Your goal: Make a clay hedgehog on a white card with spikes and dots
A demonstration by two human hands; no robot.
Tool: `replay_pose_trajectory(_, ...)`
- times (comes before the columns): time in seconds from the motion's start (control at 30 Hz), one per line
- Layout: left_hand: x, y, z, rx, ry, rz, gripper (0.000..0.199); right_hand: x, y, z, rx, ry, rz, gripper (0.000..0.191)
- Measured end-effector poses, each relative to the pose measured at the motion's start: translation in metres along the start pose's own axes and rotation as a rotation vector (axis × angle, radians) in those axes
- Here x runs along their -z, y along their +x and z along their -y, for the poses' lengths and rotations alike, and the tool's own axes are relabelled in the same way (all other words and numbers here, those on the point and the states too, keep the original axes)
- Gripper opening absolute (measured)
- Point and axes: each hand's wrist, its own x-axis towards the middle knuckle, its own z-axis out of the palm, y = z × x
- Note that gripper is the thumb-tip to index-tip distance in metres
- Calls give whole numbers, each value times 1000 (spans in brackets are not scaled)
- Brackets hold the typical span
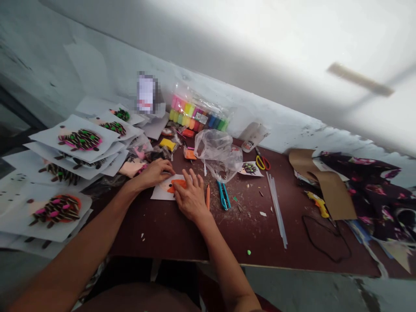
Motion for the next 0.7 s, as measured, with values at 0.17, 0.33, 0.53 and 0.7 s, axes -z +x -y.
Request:
replay_pose_trajectory(0.17,0,0,1,-5,0,2,20,-1,2,1,3,1,3,34)
replay_pose_trajectory(0.33,-1,0,1,-10,1,-1,21,1,3,0,-41,30,-34,34)
replay_pose_trajectory(0.53,-1,0,0,-8,16,-1,21,-2,4,2,-53,-1,-2,33)
replay_pose_trajectory(0.7,-1,0,-1,-9,25,-4,20,-5,6,2,-55,-4,16,34)
